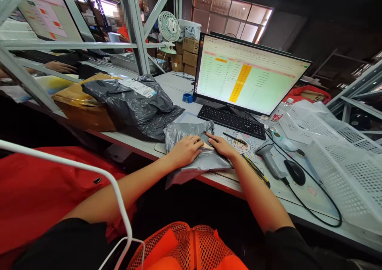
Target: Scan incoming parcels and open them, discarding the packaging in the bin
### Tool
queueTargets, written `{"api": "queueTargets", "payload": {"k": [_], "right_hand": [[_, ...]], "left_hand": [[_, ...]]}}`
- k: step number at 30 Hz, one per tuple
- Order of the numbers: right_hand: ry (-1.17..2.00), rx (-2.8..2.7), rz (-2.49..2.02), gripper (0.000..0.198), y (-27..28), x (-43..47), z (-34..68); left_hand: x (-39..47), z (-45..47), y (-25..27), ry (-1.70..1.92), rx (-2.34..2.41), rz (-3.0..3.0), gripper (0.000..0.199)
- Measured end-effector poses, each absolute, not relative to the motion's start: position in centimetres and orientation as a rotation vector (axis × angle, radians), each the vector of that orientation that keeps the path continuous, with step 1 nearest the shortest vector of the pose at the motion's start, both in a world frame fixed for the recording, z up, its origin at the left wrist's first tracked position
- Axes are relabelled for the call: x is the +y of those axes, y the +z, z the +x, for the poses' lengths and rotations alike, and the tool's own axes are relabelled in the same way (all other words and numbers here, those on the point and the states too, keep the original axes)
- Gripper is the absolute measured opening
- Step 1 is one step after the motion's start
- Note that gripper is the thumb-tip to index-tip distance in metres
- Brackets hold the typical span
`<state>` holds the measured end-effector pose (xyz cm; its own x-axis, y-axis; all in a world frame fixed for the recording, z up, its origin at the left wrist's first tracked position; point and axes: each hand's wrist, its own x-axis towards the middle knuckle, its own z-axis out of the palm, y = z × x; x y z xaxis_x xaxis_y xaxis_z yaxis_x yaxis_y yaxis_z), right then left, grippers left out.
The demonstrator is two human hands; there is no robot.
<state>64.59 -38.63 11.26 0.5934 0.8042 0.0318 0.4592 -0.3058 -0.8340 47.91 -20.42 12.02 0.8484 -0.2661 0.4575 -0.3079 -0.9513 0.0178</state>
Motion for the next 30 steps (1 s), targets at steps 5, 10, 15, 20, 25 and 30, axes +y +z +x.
{"api": "queueTargets", "payload": {"k": [5, 10, 15, 20, 25, 30], "right_hand": [[0.462, -1.002, -1.969, 0.056, 11.2, -38.5, 64.4], [0.334, -1.137, -2.081, 0.057, 10.5, -38.0, 64.2], [0.323, -1.114, -2.186, 0.054, 9.4, -37.6, 64.2], [0.337, -1.061, -2.195, 0.052, 9.9, -37.9, 63.5], [0.312, -1.256, -2.371, 0.078, 13.6, -37.3, 60.3], [-0.166, -1.511, -2.635, 0.053, 17.1, -34.1, 57.8]], "left_hand": [[-21.3, 49.2, 12.6, 0.505, -0.354, 3.02, 0.021], [-21.8, 51.2, 12.5, 0.487, -0.33, 2.953, 0.02], [-22.7, 50.4, 11.7, 0.495, -0.424, 2.786, 0.027], [-22.5, 47.1, 11.0, 0.744, -0.616, 2.624, 0.033], [-21.6, 47.1, 11.5, 1.017, -0.619, 2.551, 0.037], [-23.0, 48.3, 12.5, 0.976, -0.7, 2.555, 0.047]]}}
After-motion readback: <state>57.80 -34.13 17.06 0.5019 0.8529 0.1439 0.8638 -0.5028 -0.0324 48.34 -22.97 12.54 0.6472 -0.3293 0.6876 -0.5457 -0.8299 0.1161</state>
